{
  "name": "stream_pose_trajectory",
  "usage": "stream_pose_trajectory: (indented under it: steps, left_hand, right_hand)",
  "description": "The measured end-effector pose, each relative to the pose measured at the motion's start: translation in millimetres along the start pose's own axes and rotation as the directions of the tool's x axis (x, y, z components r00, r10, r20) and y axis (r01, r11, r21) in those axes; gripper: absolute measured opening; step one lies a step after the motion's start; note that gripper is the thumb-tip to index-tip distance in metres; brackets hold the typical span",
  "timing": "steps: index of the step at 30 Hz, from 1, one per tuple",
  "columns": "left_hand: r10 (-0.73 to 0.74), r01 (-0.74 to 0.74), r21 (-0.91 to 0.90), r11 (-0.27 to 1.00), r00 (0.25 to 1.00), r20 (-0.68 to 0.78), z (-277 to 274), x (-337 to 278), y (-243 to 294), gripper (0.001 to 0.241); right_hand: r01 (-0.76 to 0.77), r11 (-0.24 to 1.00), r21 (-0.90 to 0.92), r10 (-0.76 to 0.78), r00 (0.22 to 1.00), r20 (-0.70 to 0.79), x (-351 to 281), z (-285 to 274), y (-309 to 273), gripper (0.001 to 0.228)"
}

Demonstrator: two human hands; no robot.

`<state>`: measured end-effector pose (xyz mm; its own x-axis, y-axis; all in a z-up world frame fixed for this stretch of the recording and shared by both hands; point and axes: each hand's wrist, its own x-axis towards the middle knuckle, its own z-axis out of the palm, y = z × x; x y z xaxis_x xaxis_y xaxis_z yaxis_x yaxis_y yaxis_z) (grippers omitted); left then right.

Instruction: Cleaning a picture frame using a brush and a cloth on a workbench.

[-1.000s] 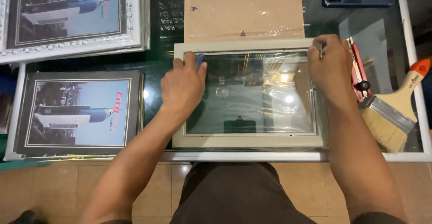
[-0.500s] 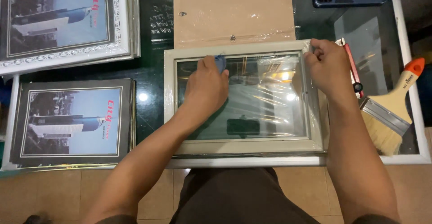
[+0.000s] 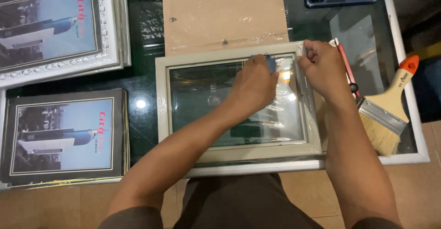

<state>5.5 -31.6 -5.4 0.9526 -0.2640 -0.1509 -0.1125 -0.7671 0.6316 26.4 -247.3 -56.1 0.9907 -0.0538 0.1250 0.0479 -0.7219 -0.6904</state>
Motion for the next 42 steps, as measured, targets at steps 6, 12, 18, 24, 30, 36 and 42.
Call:
stream_pose_trajectory:
  steps: [6,12,18,24,30,36,42]
  left_hand:
    - [0.143,-0.143,0.036,0.989,0.99,0.005,27,11,37,0.039]
    - [0.279,-0.276,0.173,0.946,0.96,0.003,36,34,16,0.034]
    - [0.471,-0.508,0.173,0.844,0.855,0.215,4,13,11,0.039]
    - [0.533,-0.594,0.205,0.778,0.797,0.284,3,-44,19,0.03]
    - [0.629,-0.696,0.099,0.711,0.693,0.351,17,-69,14,0.029]
    - [0.652,-0.781,0.008,0.625,0.527,0.545,4,-48,6,0.045]
    - [0.684,-0.784,-0.089,0.614,0.472,0.556,-18,-47,-38,0.047]
  right_hand:
    - [0.039,0.998,-0.051,-0.039,0.999,0.006,1,-2,0,0.041]
    - [0.084,0.987,-0.134,-0.082,0.996,0.018,1,-3,-2,0.04]
    - [0.046,0.99,-0.134,-0.045,0.999,0.011,7,3,6,0.042]
    - [0.062,0.973,-0.223,-0.061,0.998,0.009,7,7,8,0.043]
    - [-0.072,0.937,-0.341,0.086,0.996,0.024,-13,8,-42,0.05]
    - [0.051,0.936,-0.349,-0.069,0.997,-0.038,-20,15,-51,0.021]
    - [0.086,0.93,-0.358,-0.101,0.995,-0.024,-17,18,-41,0.02]
